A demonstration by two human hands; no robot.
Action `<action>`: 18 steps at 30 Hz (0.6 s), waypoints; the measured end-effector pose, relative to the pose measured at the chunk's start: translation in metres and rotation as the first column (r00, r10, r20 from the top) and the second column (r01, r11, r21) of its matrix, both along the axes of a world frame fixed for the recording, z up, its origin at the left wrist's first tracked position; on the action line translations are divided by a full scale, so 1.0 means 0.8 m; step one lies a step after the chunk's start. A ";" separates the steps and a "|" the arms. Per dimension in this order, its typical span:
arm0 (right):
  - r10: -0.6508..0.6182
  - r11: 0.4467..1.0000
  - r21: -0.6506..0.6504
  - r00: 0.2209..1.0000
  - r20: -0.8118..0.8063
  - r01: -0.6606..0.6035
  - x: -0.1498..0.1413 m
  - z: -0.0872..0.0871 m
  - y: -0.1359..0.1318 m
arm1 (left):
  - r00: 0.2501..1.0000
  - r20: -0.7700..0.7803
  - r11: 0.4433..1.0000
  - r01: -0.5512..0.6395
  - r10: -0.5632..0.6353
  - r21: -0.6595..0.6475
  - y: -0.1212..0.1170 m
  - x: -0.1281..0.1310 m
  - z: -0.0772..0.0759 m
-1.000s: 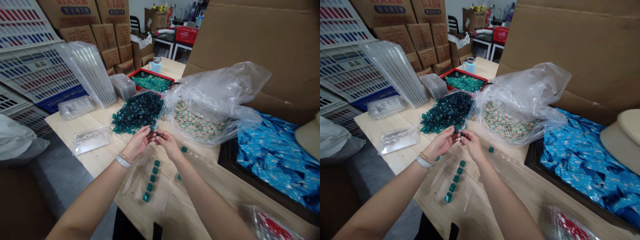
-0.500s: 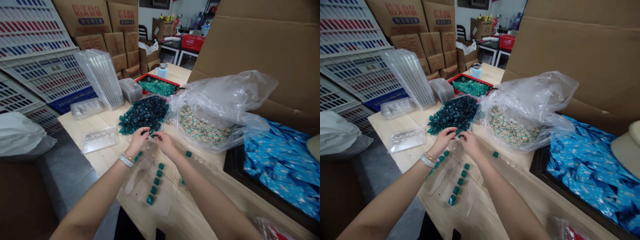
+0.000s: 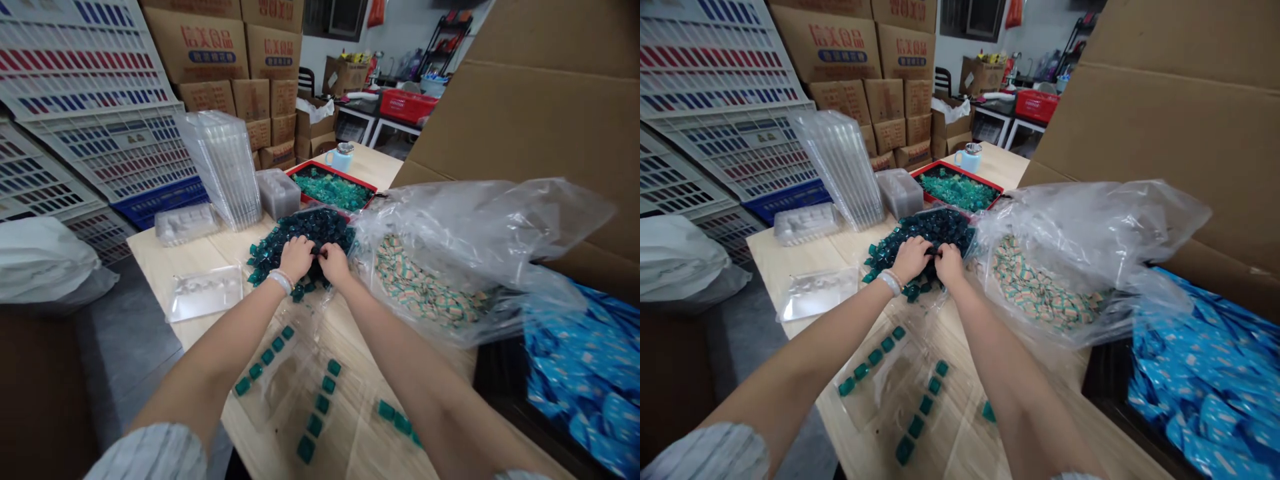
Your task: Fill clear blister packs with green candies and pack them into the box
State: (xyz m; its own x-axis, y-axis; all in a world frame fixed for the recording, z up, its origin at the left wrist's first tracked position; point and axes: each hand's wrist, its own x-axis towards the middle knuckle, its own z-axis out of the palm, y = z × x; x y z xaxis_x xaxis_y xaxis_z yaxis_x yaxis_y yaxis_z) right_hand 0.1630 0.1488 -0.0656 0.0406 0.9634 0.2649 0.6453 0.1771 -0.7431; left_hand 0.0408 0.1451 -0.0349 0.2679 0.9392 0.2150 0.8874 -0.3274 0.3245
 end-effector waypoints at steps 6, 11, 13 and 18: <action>0.014 0.998 -0.056 0.980 -0.197 -0.025 0.017 0.001 -0.024 | 0.969 0.246 0.999 -0.044 0.037 0.026 -0.032 0.000 -0.007; 0.087 0.977 -0.145 0.918 -0.387 -0.154 0.004 0.012 -0.041 | 0.751 0.651 0.992 -0.041 0.108 -0.117 -0.052 -0.004 -0.008; 0.096 0.967 -0.158 0.856 -0.508 -0.202 -0.001 0.016 -0.049 | 0.578 0.800 0.974 0.035 0.163 -0.223 -0.056 -0.003 -0.007; 0.074 0.995 -0.020 0.850 -0.521 -0.099 -0.001 0.018 -0.073 | 0.135 0.939 0.882 0.321 0.318 -0.345 -0.071 0.008 -0.003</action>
